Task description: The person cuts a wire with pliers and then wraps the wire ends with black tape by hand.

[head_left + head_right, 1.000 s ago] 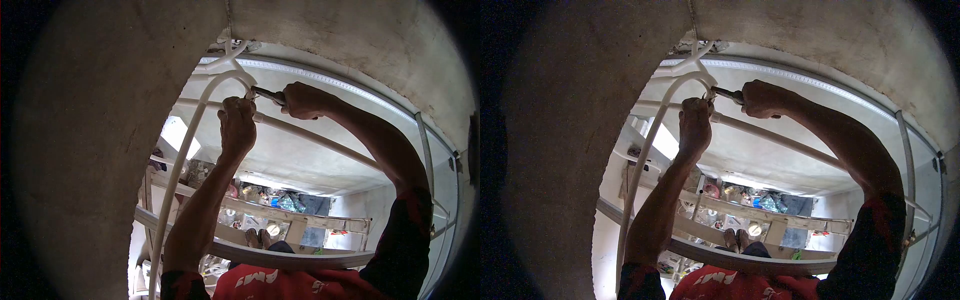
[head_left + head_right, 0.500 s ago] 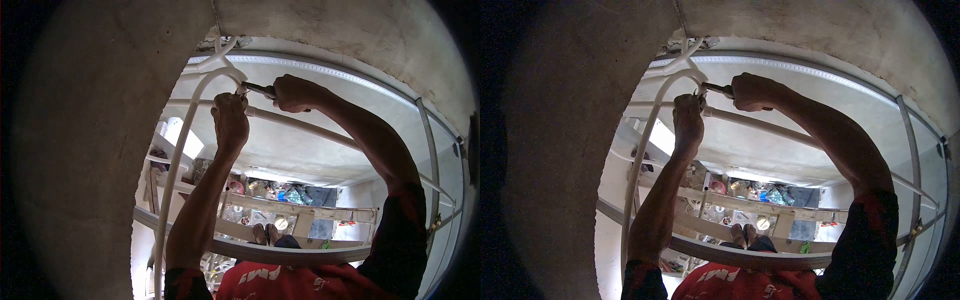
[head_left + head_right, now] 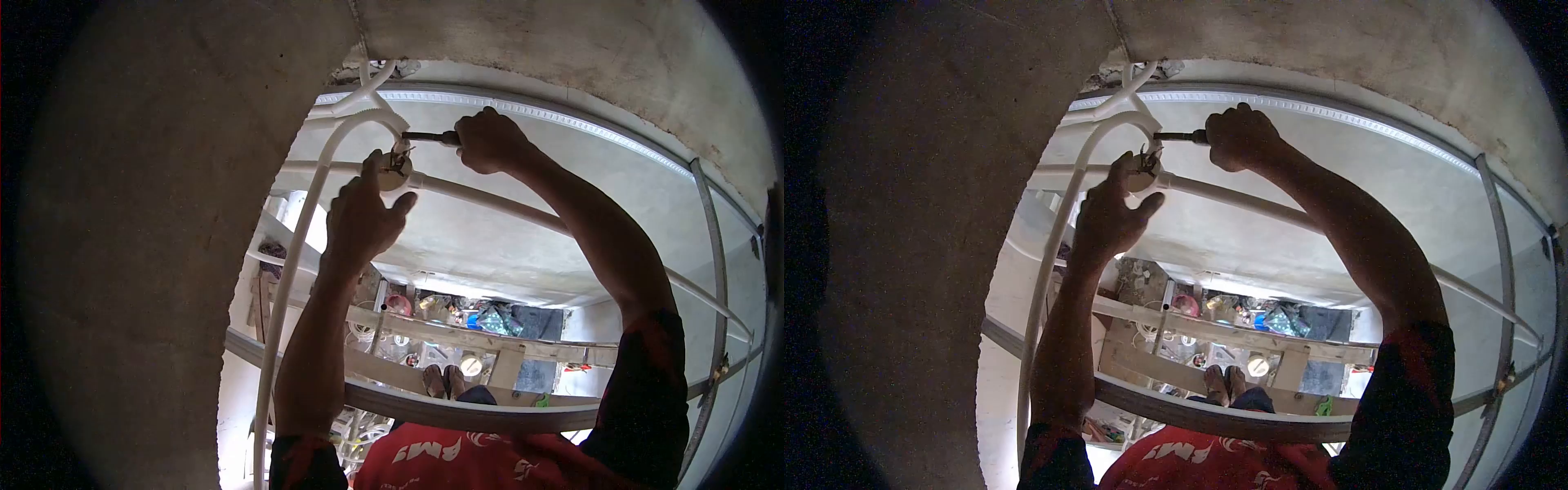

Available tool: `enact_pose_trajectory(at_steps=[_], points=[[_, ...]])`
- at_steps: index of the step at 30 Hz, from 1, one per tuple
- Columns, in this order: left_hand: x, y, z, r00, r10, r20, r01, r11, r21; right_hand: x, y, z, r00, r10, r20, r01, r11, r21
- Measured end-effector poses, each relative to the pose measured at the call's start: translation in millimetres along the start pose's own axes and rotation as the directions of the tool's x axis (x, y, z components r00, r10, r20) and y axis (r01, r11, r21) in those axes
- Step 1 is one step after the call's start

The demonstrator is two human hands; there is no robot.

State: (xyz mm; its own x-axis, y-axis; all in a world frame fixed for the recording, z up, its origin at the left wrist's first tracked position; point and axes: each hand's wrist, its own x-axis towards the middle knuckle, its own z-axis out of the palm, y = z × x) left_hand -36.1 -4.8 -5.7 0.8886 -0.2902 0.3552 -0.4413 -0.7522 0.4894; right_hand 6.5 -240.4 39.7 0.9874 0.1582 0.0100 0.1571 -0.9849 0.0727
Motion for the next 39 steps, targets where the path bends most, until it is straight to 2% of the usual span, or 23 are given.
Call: enact_pose_trajectory(at_steps=[1, 3, 6, 8, 10, 12, 13, 15, 16, 20, 22, 24, 25, 27, 29, 30, 31, 32, 34, 35, 36, 37, 39], points=[[-4, 18, -17, 0.996, -0.085, 0.018, 0.083, 0.993, 0.078, -1, 0, -1, 1.0, 0.004, 0.004, -0.004, 1.0, 0.005], [1, 9, -18, 0.993, 0.063, -0.101, -0.046, 0.985, 0.167, -2, 0, -5, 0.999, -0.009, 0.051, 0.0, 0.985, 0.17], [3, 7, -16, 0.986, 0.097, -0.138, -0.083, 0.991, 0.104, 2, 4, 0, 0.994, -0.01, 0.107, -0.011, 0.98, 0.2], [4, 2, -11, 0.986, 0.09, -0.142, -0.082, 0.995, 0.056, 1, 9, 5, 0.997, 0.021, 0.077, -0.034, 0.986, 0.163], [7, -3, -8, 0.961, 0.191, -0.198, -0.187, 0.982, 0.037, -4, 17, 7, 0.997, 0.057, 0.044, -0.062, 0.989, 0.131], [10, -3, -5, 0.96, 0.202, -0.193, -0.205, 0.979, 0.005, -15, 28, 4, 0.987, 0.015, -0.159, 0.004, 0.992, 0.124], [10, -2, -5, 0.96, 0.207, -0.19, -0.216, 0.976, -0.025, -21, 31, -1, 0.987, 0.018, -0.16, 0.002, 0.993, 0.12], [10, 2, -6, 0.96, 0.206, -0.189, -0.218, 0.975, -0.045, -41, 36, -16, 0.982, 0.084, -0.169, -0.034, 0.96, 0.278], [9, 4, -7, 0.962, 0.201, -0.186, -0.216, 0.975, -0.062, -53, 36, -20, 0.971, 0.097, -0.219, -0.031, 0.958, 0.284], [13, -2, -6, 0.958, 0.254, -0.134, -0.265, 0.961, -0.076, -104, 37, -47, 0.966, 0.114, -0.231, -0.027, 0.937, 0.349], [15, -6, -3, 0.947, 0.293, -0.132, -0.31, 0.94, -0.14, -132, 42, -50, 0.913, 0.08, -0.401, 0.072, 0.933, 0.352], [14, -2, -8, 0.946, 0.297, -0.128, -0.313, 0.941, -0.128, -162, 47, -58, 0.864, 0.023, -0.502, 0.127, 0.957, 0.261], [13, -1, -10, 0.947, 0.298, -0.122, -0.312, 0.943, -0.114, -175, 55, -56, 0.84, -0.052, -0.54, 0.134, 0.984, 0.114], [15, -1, -6, 0.929, 0.345, -0.132, -0.359, 0.928, -0.103, -206, 55, -67, 0.842, 0.004, -0.54, 0.073, 0.99, 0.122], [15, -3, -2, 0.908, 0.394, -0.141, -0.408, 0.908, -0.093, -235, 64, -71, 0.838, 0.206, -0.505, -0.035, 0.944, 0.327], [15, -4, 0, 0.893, 0.423, -0.152, -0.437, 0.897, -0.07, -249, 62, -77, 0.817, 0.054, -0.574, 0.028, 0.991, 0.133], [16, -4, 0, 0.875, 0.456, -0.163, -0.468, 0.883, -0.045, -264, 60, -80, 0.817, 0.324, -0.477, -0.18, 0.929, 0.323], [17, -3, -3, 0.871, 0.464, -0.161, -0.476, 0.878, -0.045, -277, 68, -73, 0.79, 0.35, -0.504, -0.186, 0.919, 0.346], [16, -5, -12, 0.957, 0.291, -0.013, -0.291, 0.953, -0.087, -303, 81, -61, 0.759, 0.376, -0.532, -0.193, 0.91, 0.368], [19, -15, -15, 0.959, 0.283, 0.031, -0.272, 0.943, -0.189, -316, 82, -57, 0.717, 0.383, -0.583, -0.22, 0.917, 0.331], [20, -22, -21, 0.964, 0.263, 0.028, -0.252, 0.946, -0.203, -329, 84, -52, 0.674, 0.384, -0.631, -0.248, 0.922, 0.296], [20, -27, -26, 0.97, 0.243, 0.027, -0.231, 0.949, -0.216, -341, 87, -45, 0.676, 0.384, -0.629, -0.247, 0.922, 0.297], [22, -30, -25, 0.969, 0.246, 0.0, -0.238, 0.939, -0.246, -363, 94, -27, 0.556, 0.56, -0.614, -0.394, 0.828, 0.398]])
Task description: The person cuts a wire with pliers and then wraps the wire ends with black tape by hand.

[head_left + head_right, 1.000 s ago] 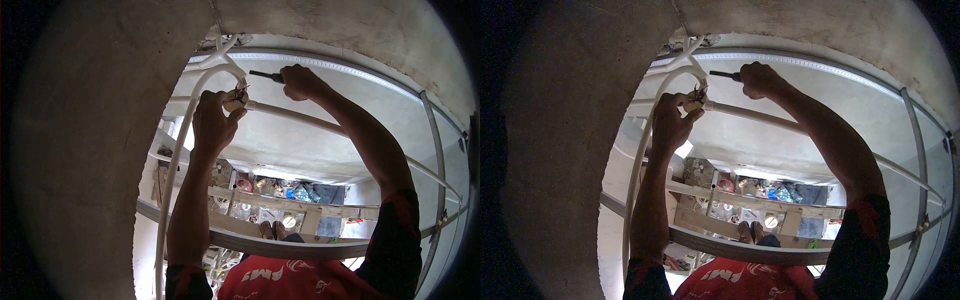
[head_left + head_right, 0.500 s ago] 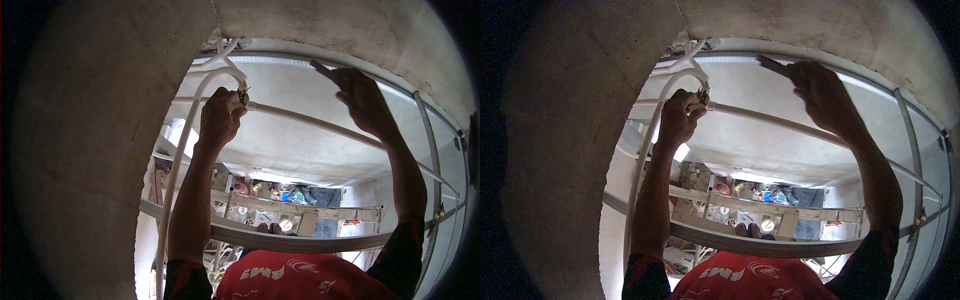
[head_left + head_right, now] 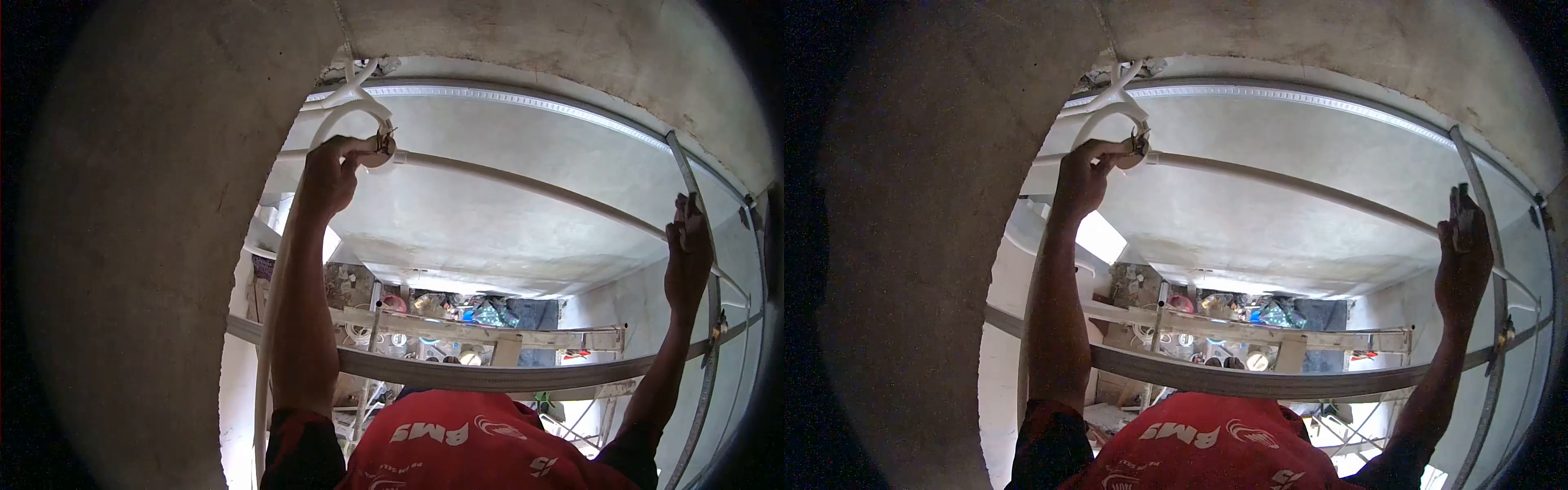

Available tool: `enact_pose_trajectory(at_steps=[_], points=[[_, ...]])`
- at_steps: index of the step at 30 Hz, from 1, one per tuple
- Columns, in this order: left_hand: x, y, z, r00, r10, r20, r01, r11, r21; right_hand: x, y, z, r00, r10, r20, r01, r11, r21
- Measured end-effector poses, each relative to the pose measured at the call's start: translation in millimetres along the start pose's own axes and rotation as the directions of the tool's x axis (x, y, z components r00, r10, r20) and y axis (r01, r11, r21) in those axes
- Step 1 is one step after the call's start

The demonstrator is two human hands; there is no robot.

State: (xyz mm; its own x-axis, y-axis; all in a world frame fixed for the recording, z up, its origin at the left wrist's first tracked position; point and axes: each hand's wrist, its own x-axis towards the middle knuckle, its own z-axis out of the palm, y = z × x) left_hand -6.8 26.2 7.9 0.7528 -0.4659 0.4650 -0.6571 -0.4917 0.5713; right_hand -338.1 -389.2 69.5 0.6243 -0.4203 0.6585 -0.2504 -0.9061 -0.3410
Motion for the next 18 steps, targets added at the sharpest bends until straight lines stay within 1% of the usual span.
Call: enact_pose_trajectory(at_steps=[1, 2, 3, 4, 5, 6, 7, 8, 9, 10, 11, 12, 13, 14, 15, 16, 18], points=[[2, -2, 4, 0.99, 0.091, -0.11, -0.083, 0.994, 0.072, -9, 7, 1, 0.998, 0.064, -0.01, -0.064, 0.998, 0.012], [4, -3, 9, 0.959, 0.189, -0.21, -0.16, 0.976, 0.15, -18, 11, 3, 0.997, 0.072, -0.009, -0.072, 0.997, 0.014], [5, 0, 14, 0.971, 0.12, -0.207, -0.095, 0.988, 0.123, -26, 15, 6, 0.995, 0.078, -0.069, -0.075, 0.996, 0.041], [4, 2, 14, 0.973, 0.118, -0.196, -0.095, 0.988, 0.123, -35, 18, 6, 0.988, 0.086, -0.128, -0.078, 0.995, 0.066], [6, 4, 12, 0.985, 0.092, -0.149, -0.082, 0.994, 0.072, -42, 13, 4, 0.98, 0.142, -0.139, -0.127, 0.986, 0.109], [7, 4, 12, 0.993, 0.068, -0.1, -0.067, 0.998, 0.02, -51, 16, 3, 0.979, 0.153, -0.137, -0.139, 0.985, 0.104], [10, 2, 12, 0.984, 0.12, -0.131, -0.111, 0.991, 0.078, -62, 21, 2, 0.966, 0.186, -0.178, -0.156, 0.973, 0.171], [9, 2, 10, 0.99, 0.107, -0.097, -0.107, 0.994, 0.008, -74, 27, 2, 0.952, 0.219, -0.213, -0.167, 0.957, 0.238], [9, -1, 8, 0.991, 0.097, -0.095, -0.094, 0.995, 0.037, -87, 38, -1, 0.96, 0.194, -0.203, -0.19, 0.981, 0.038], [12, -2, 4, 0.991, 0.089, -0.095, -0.082, 0.994, 0.069, -97, 44, 0, 0.959, 0.2, -0.199, -0.197, 0.98, 0.038], [16, -2, 1, 0.995, 0.028, -0.094, -0.017, 0.994, 0.108, -105, 45, 1, 0.952, 0.204, -0.228, -0.176, 0.975, 0.138], [21, -4, 2, 0.996, 0.031, -0.089, -0.021, 0.994, 0.111, -112, 44, 3, 0.943, 0.211, -0.257, -0.151, 0.96, 0.236], [28, -4, 2, 0.991, 0.113, -0.075, -0.098, 0.979, 0.178, -120, 41, 7, 0.928, 0.26, -0.267, -0.163, 0.927, 0.337], [33, -4, 3, 0.979, 0.196, -0.057, -0.177, 0.954, 0.242, -123, 40, 8, 0.925, 0.268, -0.271, -0.169, 0.926, 0.338], [37, 7, 0, 0.989, 0.144, 0.037, -0.149, 0.955, 0.256, -126, 40, 8, 0.917, 0.295, -0.268, -0.192, 0.916, 0.352], [42, 3, 2, 0.988, 0.15, 0.045, -0.156, 0.954, 0.257, -130, 40, 8, 0.909, 0.324, -0.261, -0.218, 0.905, 0.365], [60, -8, 3, 0.971, 0.143, 0.191, -0.141, 0.99, -0.027, -127, 40, 10, 0.909, 0.325, -0.26, -0.221, 0.906, 0.361]])
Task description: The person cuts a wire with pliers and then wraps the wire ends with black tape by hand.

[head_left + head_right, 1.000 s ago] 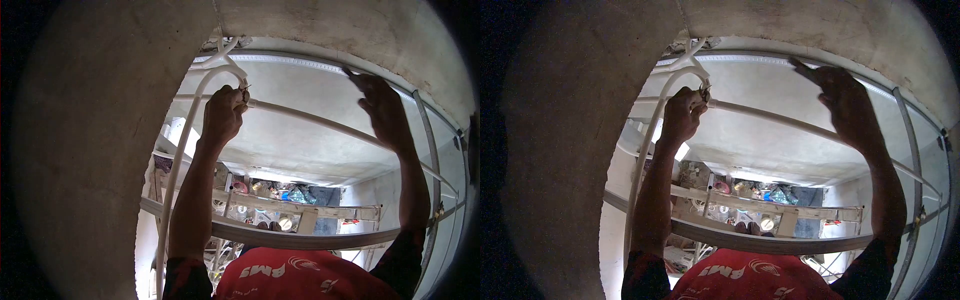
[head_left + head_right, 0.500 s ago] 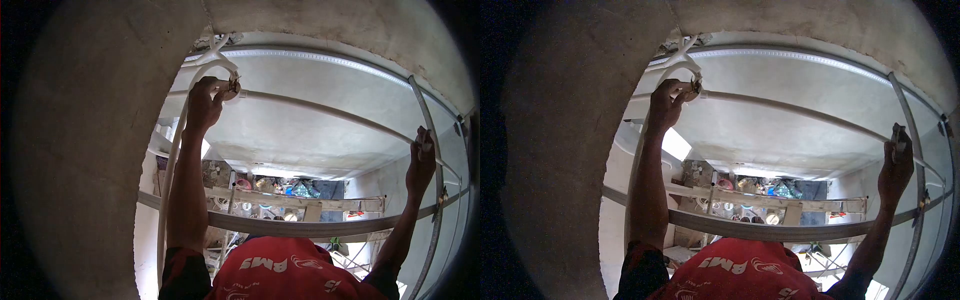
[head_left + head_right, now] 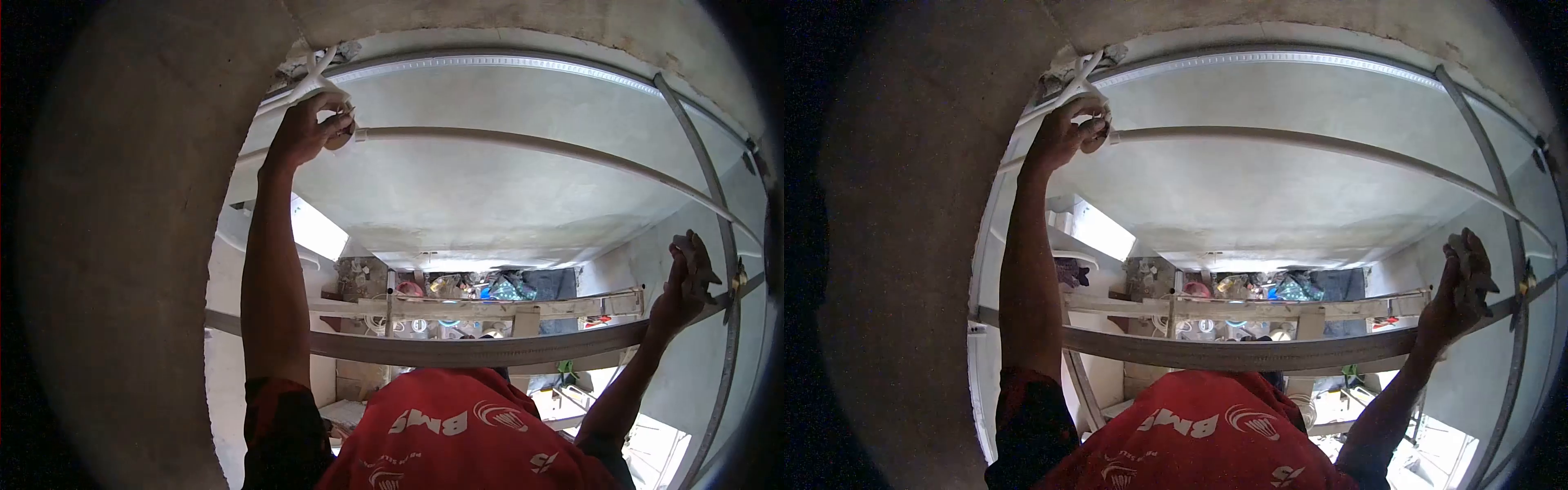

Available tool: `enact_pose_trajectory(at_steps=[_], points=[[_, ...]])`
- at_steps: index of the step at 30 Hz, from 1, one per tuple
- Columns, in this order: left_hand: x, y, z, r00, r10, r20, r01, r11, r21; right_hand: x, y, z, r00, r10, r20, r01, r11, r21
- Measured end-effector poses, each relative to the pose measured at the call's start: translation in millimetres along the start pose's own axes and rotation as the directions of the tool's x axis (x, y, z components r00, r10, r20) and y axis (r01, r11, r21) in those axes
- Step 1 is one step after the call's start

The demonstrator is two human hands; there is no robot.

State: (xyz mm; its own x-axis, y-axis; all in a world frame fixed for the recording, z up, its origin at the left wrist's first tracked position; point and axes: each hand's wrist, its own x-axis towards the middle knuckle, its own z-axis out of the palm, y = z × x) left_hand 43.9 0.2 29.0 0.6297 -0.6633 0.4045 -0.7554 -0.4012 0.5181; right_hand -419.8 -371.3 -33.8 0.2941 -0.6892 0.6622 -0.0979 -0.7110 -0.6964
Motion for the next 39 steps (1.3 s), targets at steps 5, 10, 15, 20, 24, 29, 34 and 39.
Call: enact_pose_trajectory(at_steps=[5, 10, 15, 20, 24, 29, 34, 39], points=[[4, 7, 0, 0.99, -0.112, 0.082, 0.112, 0.994, -0.001, -3, -3, 1, 0.999, 0.027, 0.02, -0.027, 1.0, 0.008], [3, -2, 7, 0.989, -0.148, 0.031, 0.146, 0.988, 0.041, -2, 5, -2, 0.999, 0.022, 0.034, -0.019, 0.997, -0.078], [8, -5, 17, 0.972, -0.225, -0.069, 0.231, 0.968, 0.098, 2, 17, -6, 0.998, 0.05, 0.037, -0.045, 0.991, -0.127], [21, -29, 25, 0.898, -0.418, -0.141, 0.414, 0.909, -0.055, 5, 25, -10, 0.998, 0.06, 0.035, -0.052, 0.978, -0.2], [22, -1, 19, 0.86, -0.505, -0.074, 0.493, 0.86, -0.13, 7, 26, -10, 0.998, 0.041, 0.055, -0.026, 0.97, -0.242], [14, -1, 3, 0.884, -0.463, 0.07, 0.467, 0.859, -0.209, 6, 42, -14, 0.998, 0.035, 0.051, -0.015, 0.935, -0.354], [-4, -21, -16, 0.981, -0.178, 0.075, 0.19, 0.958, -0.214, 7, 26, -10, 0.993, -0.008, 0.116, 0.042, 0.954, -0.298], [-15, -15, -15, 0.987, -0.143, 0.077, 0.155, 0.971, -0.183, 6, 22, -9, 0.993, 0.009, 0.117, 0.019, 0.972, -0.233]])
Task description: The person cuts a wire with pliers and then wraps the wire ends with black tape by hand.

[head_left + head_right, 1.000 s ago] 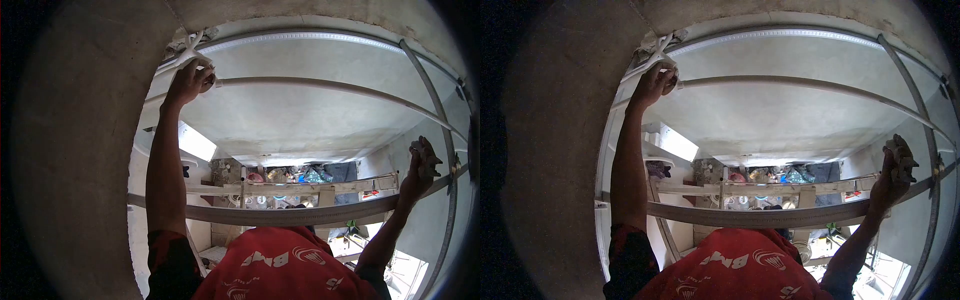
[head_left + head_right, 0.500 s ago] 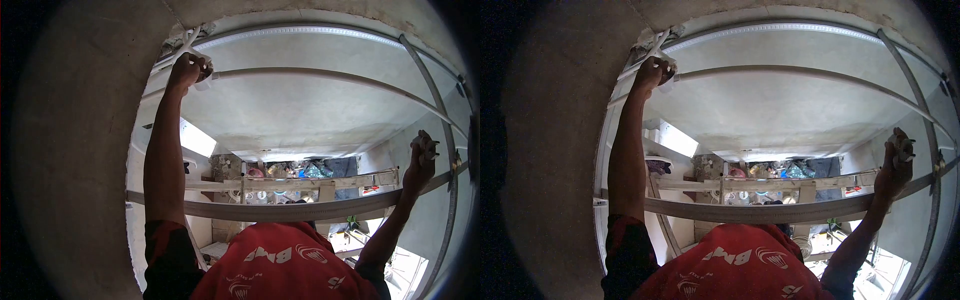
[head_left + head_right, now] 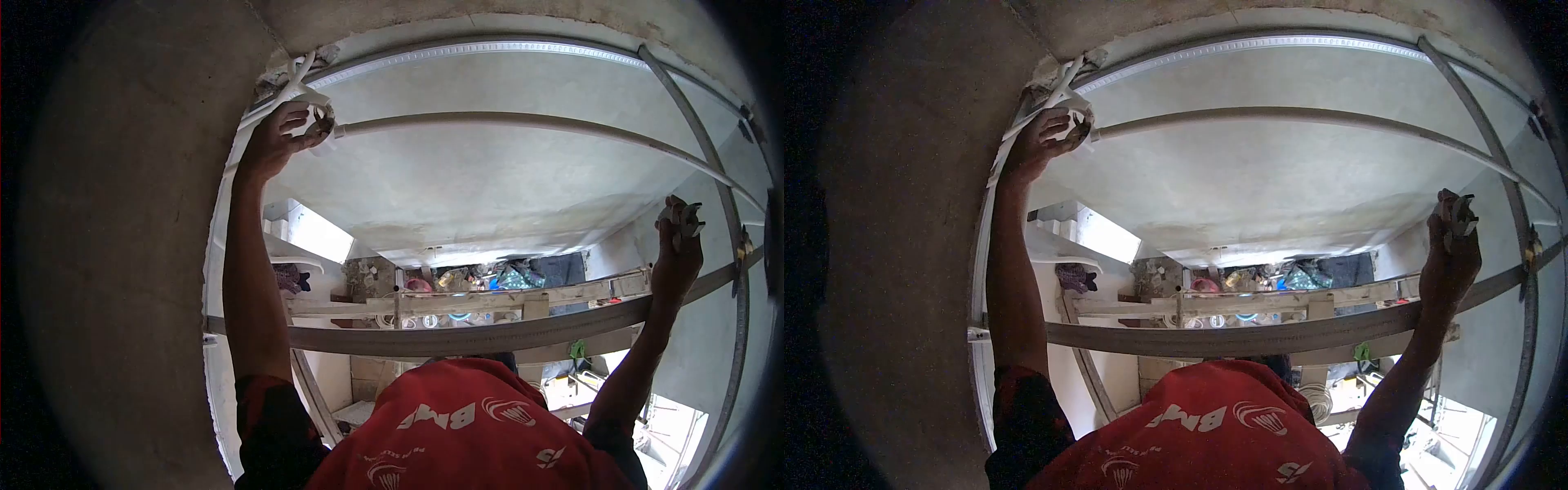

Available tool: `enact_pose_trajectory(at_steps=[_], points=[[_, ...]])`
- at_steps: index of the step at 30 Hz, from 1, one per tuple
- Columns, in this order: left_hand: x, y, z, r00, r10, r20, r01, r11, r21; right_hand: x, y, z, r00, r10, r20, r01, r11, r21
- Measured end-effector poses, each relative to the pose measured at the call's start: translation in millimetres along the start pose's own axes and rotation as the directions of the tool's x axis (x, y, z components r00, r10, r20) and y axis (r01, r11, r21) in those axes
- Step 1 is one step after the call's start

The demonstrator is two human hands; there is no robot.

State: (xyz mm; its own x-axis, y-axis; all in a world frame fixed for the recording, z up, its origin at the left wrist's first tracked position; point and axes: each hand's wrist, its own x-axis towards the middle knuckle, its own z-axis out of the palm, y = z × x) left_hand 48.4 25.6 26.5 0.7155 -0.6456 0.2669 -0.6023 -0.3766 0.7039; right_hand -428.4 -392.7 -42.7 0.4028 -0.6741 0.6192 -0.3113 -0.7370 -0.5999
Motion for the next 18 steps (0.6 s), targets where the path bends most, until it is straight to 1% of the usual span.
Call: enact_pose_trajectory(at_steps=[1, 2, 3, 5, 7, 8, 10, 11, 13, 14, 15, 16, 17, 18], points=[[1, -2, -1, 1.0, 0.0, -0.002, 0.0, 1.0, 0.001, 0, -2, 0, 0.999, 0.031, 0.006, -0.031, 1.0, -0.004], [4, -6, -1, 0.997, -0.024, 0.075, 0.037, 0.985, -0.168, 0, -2, 1, 1.0, 0.031, 0.004, -0.031, 1.0, -0.003], [5, -6, 0, 0.987, -0.035, 0.156, 0.086, 0.941, -0.329, -1, -2, 1, 0.999, 0.048, 0.008, -0.048, 0.999, -0.003], [8, -8, 4, 0.985, -0.051, 0.165, 0.099, 0.95, -0.295, -1, -4, 0, 0.998, 0.068, 0.006, -0.068, 0.998, -0.007], [7, -16, 8, 0.984, -0.09, 0.152, 0.146, 0.898, -0.414, -1, -11, 0, 0.996, 0.084, 0.01, -0.084, 0.996, 0.009], [9, -20, 6, 0.984, -0.088, 0.155, 0.145, 0.899, -0.414, -1, -10, 0, 0.996, 0.087, 0.008, -0.087, 0.996, 0.007], [10, -21, 7, 0.983, -0.071, 0.172, 0.137, 0.902, -0.41, 0, -6, 0, 1.0, 0.023, 0.013, -0.023, 0.999, 0.025], [11, -22, 8, 0.983, -0.071, 0.172, 0.137, 0.9, -0.413, 0, -6, -1, 1.0, 0.021, 0.013, -0.021, 1.0, 0.023], [14, -12, 12, 0.991, -0.113, 0.075, 0.122, 0.985, -0.122, 0, -11, -1, 0.999, 0.027, 0.04, -0.028, 0.999, 0.027], [14, -8, 12, 0.99, -0.114, 0.077, 0.123, 0.985, -0.123, -1, -13, -1, 0.999, 0.027, 0.042, -0.028, 0.999, 0.025], [14, 3, 12, 0.983, -0.151, 0.101, 0.143, 0.986, 0.082, -1, -14, -1, 0.999, 0.007, 0.043, -0.008, 1.0, 0.009], [15, 11, 13, 0.975, -0.191, 0.117, 0.152, 0.947, 0.284, -1, -16, 0, 0.999, -0.013, 0.044, 0.014, 1.0, -0.006], [16, 17, 16, 0.974, -0.191, 0.117, 0.152, 0.947, 0.281, -1, -19, 0, 0.999, -0.015, 0.045, 0.015, 1.0, -0.008], [17, 20, 18, 0.961, -0.267, 0.071, 0.236, 0.928, 0.289, -2, -23, 0, 0.999, 0.023, 0.048, -0.022, 1.0, -0.021]])
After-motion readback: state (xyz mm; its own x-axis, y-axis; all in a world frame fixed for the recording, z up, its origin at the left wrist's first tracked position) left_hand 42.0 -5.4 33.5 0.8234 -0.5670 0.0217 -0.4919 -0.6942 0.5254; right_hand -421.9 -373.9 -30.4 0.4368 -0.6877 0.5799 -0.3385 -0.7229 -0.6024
